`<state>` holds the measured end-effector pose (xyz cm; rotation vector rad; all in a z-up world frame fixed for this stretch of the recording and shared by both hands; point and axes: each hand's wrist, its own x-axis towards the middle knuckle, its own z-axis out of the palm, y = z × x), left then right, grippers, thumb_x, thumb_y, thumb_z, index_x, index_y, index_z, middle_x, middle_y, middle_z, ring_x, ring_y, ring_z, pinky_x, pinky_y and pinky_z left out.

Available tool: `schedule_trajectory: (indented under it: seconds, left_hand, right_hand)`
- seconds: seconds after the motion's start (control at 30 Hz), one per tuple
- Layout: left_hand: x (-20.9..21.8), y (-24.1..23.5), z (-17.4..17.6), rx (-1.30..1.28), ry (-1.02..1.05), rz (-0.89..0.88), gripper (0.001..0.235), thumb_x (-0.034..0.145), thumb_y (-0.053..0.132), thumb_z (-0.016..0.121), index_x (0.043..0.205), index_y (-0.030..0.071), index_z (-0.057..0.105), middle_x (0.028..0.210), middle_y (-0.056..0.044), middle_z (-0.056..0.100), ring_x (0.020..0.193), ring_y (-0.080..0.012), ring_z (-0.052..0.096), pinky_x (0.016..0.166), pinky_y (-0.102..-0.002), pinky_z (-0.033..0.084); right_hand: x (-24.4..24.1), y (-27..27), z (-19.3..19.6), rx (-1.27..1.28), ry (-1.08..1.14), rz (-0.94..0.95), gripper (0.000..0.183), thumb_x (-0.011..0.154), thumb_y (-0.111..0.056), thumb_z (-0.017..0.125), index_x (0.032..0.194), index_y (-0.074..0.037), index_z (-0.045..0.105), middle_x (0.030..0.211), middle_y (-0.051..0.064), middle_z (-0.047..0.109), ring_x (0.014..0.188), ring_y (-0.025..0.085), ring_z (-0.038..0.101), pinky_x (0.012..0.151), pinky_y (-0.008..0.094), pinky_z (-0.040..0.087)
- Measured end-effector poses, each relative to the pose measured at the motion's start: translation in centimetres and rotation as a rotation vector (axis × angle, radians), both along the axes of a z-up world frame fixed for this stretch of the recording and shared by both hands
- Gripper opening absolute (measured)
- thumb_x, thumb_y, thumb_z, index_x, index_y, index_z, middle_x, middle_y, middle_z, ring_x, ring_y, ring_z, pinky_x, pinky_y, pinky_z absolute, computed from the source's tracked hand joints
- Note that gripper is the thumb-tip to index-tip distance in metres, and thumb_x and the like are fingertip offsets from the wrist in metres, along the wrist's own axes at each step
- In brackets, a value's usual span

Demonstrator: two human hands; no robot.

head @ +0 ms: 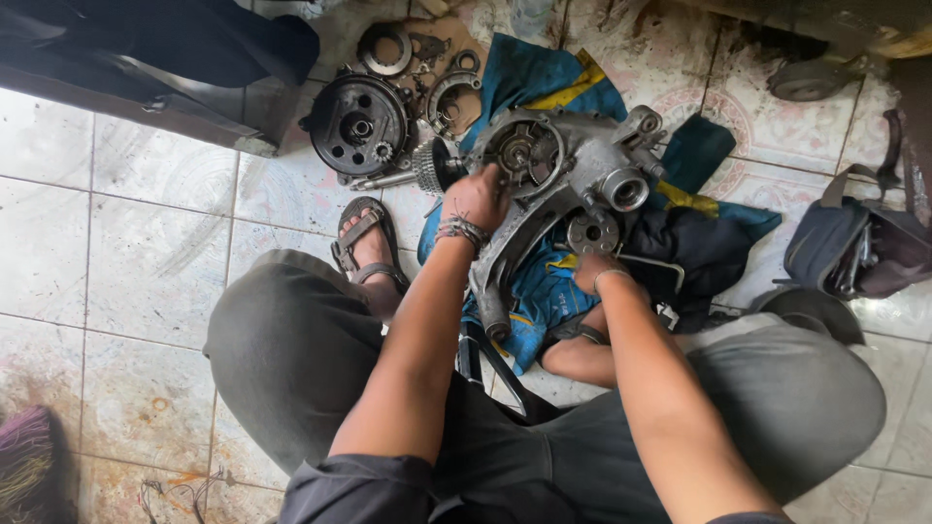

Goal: The person sits on the floor and works on a disassembled engine block placed on a blue cloth. They use a hammer and a metal punch to tap and remove internal components, then handle the parts by hand to inspect and reposition them within the casing.

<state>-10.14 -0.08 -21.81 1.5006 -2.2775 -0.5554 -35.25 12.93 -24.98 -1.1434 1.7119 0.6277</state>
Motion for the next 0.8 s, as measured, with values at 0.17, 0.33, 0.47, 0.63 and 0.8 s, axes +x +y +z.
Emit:
schedule_trajectory:
  seconds: [0.17,0.33,0.47,0.63,0.8]
  left_hand:
    - [-0.8,1.4,1.6,0.246,-0.12,-0.157,0.032,0.081,0.038,0.069,0.104,0.018,0.059,0.097,-0.011,0.07,0.087,-0.0369,0.074,0.076,-0.049,0.061]
    - [-1.1,1.5,0.0,0.32,-0.189,-0.232,0.03,0.084,0.038,0.067,0.106,0.02,0.061,0.101,-0.008,0.071,0.09,-0.0348,0.075,0.079,-0.048,0.061]
    - [-1.0,1.9,0.6,0.357,-0.175,-0.214,0.029,0.084,0.037,0.067,0.108,0.021,0.063,0.103,-0.008,0.071,0.093,-0.0352,0.075,0.081,-0.048,0.062]
    - [-0.8,1.8,0.9,0.424,-0.249,-0.182,0.03,0.085,0.038,0.067,0.11,0.022,0.066,0.107,-0.008,0.072,0.098,-0.0354,0.074,0.087,-0.048,0.062]
    - [-0.3,1.6,0.7,0.509,-0.342,-0.169,0.033,0.085,0.039,0.068,0.114,0.025,0.07,0.111,-0.009,0.074,0.104,-0.0354,0.074,0.091,-0.048,0.061]
  right_hand:
    - [-0.7,1.2,-3.9,0.051,-0.031,0.106,0.044,0.096,-0.03,0.054,0.103,0.006,0.078,0.101,0.025,0.075,0.103,0.043,0.072,0.09,0.05,0.059]
    - [-1.5,0.9,-1.5,0.021,-0.039,0.088,0.042,0.092,-0.029,0.056,0.109,0.002,0.078,0.12,0.022,0.076,0.12,0.039,0.069,0.104,0.05,0.056]
    - [-2.7,2.8,-2.0,-0.073,-0.115,-0.236,0.03,0.09,-0.028,0.068,0.113,-0.013,0.081,0.103,0.011,0.081,0.096,0.024,0.077,0.087,0.037,0.062]
    - [-1.3,3.0,-7.8,-0.045,-0.18,-0.119,0.042,0.091,-0.029,0.065,0.125,-0.009,0.077,0.133,0.02,0.071,0.131,0.037,0.062,0.111,0.046,0.052]
    - [0.4,2.2,-3.9,0.009,-0.101,-0.136,0.051,0.085,-0.035,0.078,0.13,-0.011,0.074,0.118,0.025,0.074,0.088,0.039,0.078,0.064,0.043,0.069]
